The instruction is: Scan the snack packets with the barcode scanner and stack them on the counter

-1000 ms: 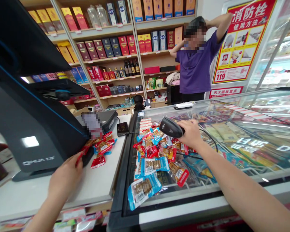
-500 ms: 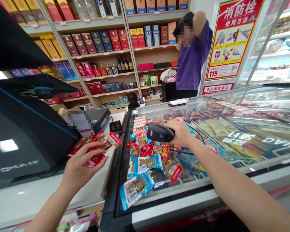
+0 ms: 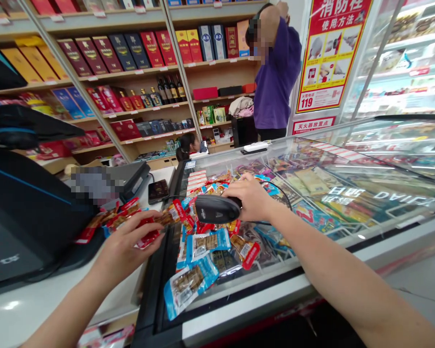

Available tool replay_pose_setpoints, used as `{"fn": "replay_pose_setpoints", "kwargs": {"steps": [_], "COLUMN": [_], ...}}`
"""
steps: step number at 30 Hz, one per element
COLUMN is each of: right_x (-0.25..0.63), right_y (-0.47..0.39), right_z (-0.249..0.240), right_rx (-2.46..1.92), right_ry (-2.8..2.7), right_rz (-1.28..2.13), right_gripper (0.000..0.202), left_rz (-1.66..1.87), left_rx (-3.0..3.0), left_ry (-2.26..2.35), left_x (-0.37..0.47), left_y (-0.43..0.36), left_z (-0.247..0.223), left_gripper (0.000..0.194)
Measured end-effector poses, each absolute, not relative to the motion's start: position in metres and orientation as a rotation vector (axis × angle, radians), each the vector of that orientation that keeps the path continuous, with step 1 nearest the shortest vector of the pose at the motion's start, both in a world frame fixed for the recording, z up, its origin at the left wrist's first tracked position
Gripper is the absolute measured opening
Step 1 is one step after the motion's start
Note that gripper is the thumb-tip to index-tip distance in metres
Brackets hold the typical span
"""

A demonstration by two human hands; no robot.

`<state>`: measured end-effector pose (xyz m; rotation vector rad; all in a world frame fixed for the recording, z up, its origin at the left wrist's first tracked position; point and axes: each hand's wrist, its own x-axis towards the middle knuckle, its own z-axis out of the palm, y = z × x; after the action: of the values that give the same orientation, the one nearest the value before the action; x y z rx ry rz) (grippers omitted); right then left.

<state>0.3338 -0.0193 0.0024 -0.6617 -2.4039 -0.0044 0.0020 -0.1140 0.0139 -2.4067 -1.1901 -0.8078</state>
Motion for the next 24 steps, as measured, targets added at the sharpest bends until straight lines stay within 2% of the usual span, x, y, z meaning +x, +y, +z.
{"fn": "replay_pose_setpoints", "kwargs": {"steps": [11, 15, 17, 19, 22, 24], "right_x": [0.333, 0.335, 0.336, 0.338, 0.338, 0.338], "right_y": [-0.02, -0.017, -0.015, -0.014, -0.012, -0.011], "right_z": [0.005, 0.004, 0.003, 0.002, 0.0, -0.002], "right_rx": [-0.705, -0.731, -0.763, -0.791, -0.803, -0.796], "right_ry": [-2.409, -2.357, -2.325, -2.301, -2.283, -2.275], "right_rz": [-0.04, -0.073, -0.099, -0.127, -0.152, -0.154], "right_gripper": [0.029, 0.029, 0.03, 0.031, 0.031, 0.03], "left_rz": [-0.86, -1.017, -1.081, -0.988, -0.623, -0.39], "left_rx": [-2.435, -2.407, -2.393, -2.438, -2.505, -2.533], "left_ry": [-1.263, -1.495, -1.703, -1.842, -1.766, -1.688], "left_x": [0.01, 0.017, 0.022, 0.028, 0.037, 0.044], "left_y": [-0.111, -0.121, -0.132, -0.144, -0.161, -0.165], "left_z": [0.017, 0.003, -0.014, -0.035, -0.062, -0.07], "left_gripper": [0.013, 0.019, 0.029, 0.047, 0.089, 0.104]}}
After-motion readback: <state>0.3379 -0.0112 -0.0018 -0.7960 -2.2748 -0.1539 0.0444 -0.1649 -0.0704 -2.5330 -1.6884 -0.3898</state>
